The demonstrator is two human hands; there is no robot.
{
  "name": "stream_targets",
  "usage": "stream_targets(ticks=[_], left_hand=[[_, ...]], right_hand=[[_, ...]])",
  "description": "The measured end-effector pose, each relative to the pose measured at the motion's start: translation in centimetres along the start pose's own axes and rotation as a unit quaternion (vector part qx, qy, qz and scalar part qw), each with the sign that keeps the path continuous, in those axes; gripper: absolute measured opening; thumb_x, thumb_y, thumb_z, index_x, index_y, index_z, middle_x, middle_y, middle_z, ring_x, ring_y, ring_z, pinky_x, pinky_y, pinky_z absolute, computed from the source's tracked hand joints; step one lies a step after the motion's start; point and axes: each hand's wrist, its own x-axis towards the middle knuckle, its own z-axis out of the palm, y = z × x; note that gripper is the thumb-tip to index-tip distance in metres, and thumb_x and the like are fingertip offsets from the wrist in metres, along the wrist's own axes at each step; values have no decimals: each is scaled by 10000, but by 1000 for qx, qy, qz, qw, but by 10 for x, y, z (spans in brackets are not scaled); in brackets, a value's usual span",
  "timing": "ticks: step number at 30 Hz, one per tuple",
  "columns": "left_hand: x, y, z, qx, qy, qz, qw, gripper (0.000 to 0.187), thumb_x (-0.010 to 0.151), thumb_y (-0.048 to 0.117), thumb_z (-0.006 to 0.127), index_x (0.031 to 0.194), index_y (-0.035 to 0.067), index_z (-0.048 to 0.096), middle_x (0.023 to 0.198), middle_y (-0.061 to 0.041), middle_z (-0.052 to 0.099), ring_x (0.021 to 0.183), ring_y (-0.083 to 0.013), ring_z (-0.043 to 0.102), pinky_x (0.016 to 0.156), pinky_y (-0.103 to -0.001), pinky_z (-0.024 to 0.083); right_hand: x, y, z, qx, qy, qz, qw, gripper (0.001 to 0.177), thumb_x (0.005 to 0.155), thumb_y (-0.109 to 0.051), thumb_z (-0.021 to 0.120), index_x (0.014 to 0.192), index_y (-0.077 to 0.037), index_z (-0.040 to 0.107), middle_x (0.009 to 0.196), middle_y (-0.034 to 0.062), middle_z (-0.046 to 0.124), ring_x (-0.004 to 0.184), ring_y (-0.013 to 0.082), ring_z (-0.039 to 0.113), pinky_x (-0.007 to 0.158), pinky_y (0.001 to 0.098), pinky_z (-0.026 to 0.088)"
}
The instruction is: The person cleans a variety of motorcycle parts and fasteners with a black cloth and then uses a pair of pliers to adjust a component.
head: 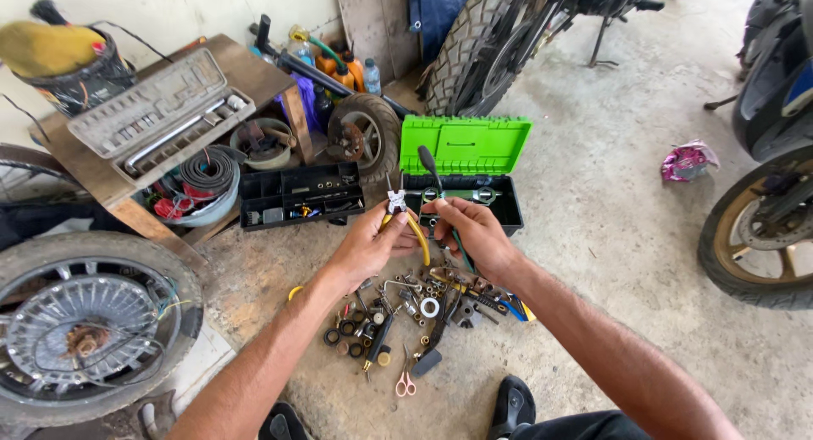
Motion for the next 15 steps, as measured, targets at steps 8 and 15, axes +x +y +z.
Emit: stream_targets(ticks=[8, 15], left_hand=[[-30, 31, 34, -13, 96, 69, 993, 259, 1098, 271, 489, 1184, 68, 624, 1157, -84, 685, 1083, -181, 662, 926, -378, 575], [-60, 5, 54, -233, 53, 42, 970, 376, 1028, 275, 528, 1375, 135, 574, 1284, -47, 670, 1165, -178, 655, 1020, -395, 540]], right_hand=[[-44, -1, 38, 11, 88, -147, 985, 190, 951, -172, 756, 1103, -61, 725, 722, -85, 546, 607, -3, 428, 503, 191, 328], [-59, 12, 48, 11, 128, -133, 983, 171, 923, -150, 743, 1040, -36, 692, 741, -51, 585, 552, 20, 462, 439, 227, 364]])
